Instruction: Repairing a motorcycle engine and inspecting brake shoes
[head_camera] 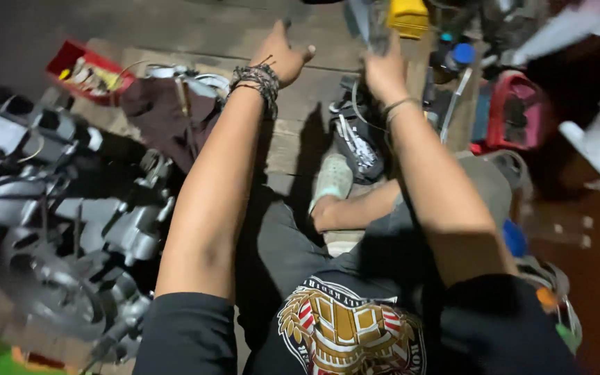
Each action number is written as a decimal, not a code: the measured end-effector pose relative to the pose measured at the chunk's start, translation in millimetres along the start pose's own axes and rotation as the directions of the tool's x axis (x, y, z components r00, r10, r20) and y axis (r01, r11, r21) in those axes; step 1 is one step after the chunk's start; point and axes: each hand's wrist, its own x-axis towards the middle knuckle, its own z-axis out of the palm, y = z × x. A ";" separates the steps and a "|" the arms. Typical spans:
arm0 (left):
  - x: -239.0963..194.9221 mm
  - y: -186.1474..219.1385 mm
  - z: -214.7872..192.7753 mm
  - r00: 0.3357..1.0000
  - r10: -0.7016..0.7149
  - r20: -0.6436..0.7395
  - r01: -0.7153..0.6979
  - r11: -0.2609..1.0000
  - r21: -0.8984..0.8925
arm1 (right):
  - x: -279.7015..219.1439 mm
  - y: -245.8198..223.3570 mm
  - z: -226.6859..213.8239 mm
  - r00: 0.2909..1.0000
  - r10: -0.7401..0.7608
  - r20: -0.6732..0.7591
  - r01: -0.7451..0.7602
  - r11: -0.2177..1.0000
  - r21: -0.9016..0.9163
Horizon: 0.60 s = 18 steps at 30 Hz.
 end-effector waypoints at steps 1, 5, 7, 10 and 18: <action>-4.8 -1.8 -9.6 0.998 0.003 0.057 -0.004 1.000 0.012 | -12.5 5.2 19.9 0.989 0.120 0.085 -0.118 0.993 -0.029; -20.8 -57.1 -29.8 0.997 -0.071 0.027 0.071 0.997 0.008 | -67.7 26.0 82.3 0.913 0.241 0.328 -0.188 0.965 -0.185; -36.4 -98.4 -43.9 0.999 0.051 -0.018 -0.052 0.997 -0.060 | -84.5 45.9 109.9 0.889 0.153 0.431 -0.027 0.959 -0.284; -49.1 -145.2 -65.4 0.987 -0.129 -0.096 0.121 0.989 -0.085 | -106.0 41.6 129.3 0.851 0.166 0.499 0.053 0.917 -0.396; -28.3 -145.0 -94.5 0.842 0.187 -0.506 -0.258 0.963 -0.074 | -130.0 62.9 157.7 0.689 0.319 0.651 0.054 0.873 -0.486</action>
